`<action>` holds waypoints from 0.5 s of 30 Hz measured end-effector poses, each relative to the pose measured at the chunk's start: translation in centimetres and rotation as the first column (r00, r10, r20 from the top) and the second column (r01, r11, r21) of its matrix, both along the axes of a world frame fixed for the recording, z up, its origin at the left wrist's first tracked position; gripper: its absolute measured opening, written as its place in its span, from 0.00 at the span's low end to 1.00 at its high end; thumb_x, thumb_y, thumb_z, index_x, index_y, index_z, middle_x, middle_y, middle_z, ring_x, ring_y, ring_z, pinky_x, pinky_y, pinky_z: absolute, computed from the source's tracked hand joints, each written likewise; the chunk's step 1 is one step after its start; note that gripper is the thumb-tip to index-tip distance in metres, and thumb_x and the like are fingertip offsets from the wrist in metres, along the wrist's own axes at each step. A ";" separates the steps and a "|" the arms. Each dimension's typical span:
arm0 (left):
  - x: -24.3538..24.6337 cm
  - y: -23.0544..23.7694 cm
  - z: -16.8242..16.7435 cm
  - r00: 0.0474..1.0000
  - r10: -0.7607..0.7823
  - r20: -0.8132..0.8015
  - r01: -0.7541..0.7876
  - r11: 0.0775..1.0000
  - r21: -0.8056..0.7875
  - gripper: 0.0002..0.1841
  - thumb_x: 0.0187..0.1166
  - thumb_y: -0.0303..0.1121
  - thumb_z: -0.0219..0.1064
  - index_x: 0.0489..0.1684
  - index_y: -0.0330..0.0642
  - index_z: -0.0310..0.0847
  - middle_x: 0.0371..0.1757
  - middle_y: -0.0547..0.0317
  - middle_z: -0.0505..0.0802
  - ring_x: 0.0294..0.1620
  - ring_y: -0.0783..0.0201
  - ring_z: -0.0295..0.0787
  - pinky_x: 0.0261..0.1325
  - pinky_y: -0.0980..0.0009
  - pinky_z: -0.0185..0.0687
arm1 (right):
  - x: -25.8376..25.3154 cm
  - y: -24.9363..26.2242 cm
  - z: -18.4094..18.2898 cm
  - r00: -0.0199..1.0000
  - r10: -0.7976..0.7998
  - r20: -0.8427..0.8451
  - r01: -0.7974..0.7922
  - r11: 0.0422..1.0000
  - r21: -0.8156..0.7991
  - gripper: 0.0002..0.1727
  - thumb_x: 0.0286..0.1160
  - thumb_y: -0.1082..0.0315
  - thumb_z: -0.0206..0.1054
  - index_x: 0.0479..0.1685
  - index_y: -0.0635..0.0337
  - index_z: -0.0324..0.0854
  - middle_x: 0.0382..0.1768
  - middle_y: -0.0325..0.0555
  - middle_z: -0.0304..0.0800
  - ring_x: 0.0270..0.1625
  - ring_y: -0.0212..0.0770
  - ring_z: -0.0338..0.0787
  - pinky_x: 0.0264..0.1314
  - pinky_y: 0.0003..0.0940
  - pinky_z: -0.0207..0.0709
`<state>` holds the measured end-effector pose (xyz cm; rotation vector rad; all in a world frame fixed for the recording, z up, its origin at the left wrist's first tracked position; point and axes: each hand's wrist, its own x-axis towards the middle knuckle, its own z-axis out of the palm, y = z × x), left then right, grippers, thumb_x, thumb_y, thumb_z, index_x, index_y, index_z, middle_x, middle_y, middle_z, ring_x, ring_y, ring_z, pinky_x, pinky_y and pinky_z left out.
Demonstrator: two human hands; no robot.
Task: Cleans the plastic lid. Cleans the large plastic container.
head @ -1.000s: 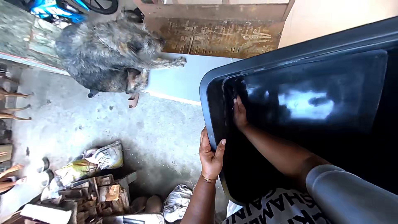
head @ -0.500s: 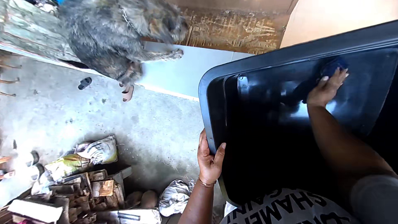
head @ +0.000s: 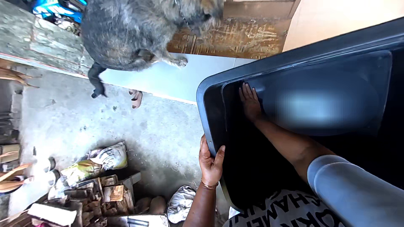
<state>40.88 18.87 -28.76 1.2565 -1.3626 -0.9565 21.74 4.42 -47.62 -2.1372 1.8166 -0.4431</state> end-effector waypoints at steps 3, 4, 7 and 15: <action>-0.2 -0.4 0.1 1.000 -0.007 -0.014 0.007 1.000 0.009 0.30 0.71 0.21 0.67 0.75 0.19 0.68 0.70 0.49 0.86 0.67 0.69 0.86 0.72 0.71 0.84 | -2.2 4.7 -1.7 0.979 0.201 0.013 -0.201 0.979 0.011 0.39 0.75 0.80 0.60 0.91 0.67 0.56 0.95 0.57 0.46 0.97 0.52 0.44 0.96 0.60 0.35; -0.3 -0.6 0.1 1.000 -0.007 -0.017 0.007 1.000 0.014 0.29 0.71 0.21 0.67 0.75 0.19 0.68 0.70 0.48 0.86 0.67 0.69 0.86 0.71 0.70 0.84 | -3.2 6.8 -2.3 0.954 0.297 0.030 -0.299 0.953 0.051 0.38 0.76 0.82 0.57 0.91 0.64 0.57 0.95 0.54 0.47 0.97 0.50 0.44 0.96 0.59 0.36; -0.4 -0.6 0.1 1.000 -0.003 -0.024 0.003 1.000 0.024 0.28 0.71 0.21 0.66 0.73 0.17 0.69 0.68 0.45 0.86 0.66 0.67 0.87 0.70 0.70 0.85 | -7.1 11.4 -2.6 0.784 0.604 0.141 -0.614 0.724 0.314 0.37 0.80 0.85 0.50 0.92 0.59 0.58 0.96 0.46 0.48 0.98 0.46 0.42 0.97 0.56 0.29; -0.4 -0.6 0.0 0.999 -0.005 -0.047 0.006 1.000 0.029 0.30 0.70 0.21 0.66 0.74 0.18 0.68 0.68 0.47 0.86 0.65 0.69 0.87 0.69 0.72 0.85 | -24.6 10.8 6.6 0.992 -0.128 -0.006 0.123 0.962 -0.242 0.21 0.85 0.70 0.57 0.71 0.46 0.86 0.72 0.59 0.84 0.73 0.66 0.81 0.73 0.69 0.68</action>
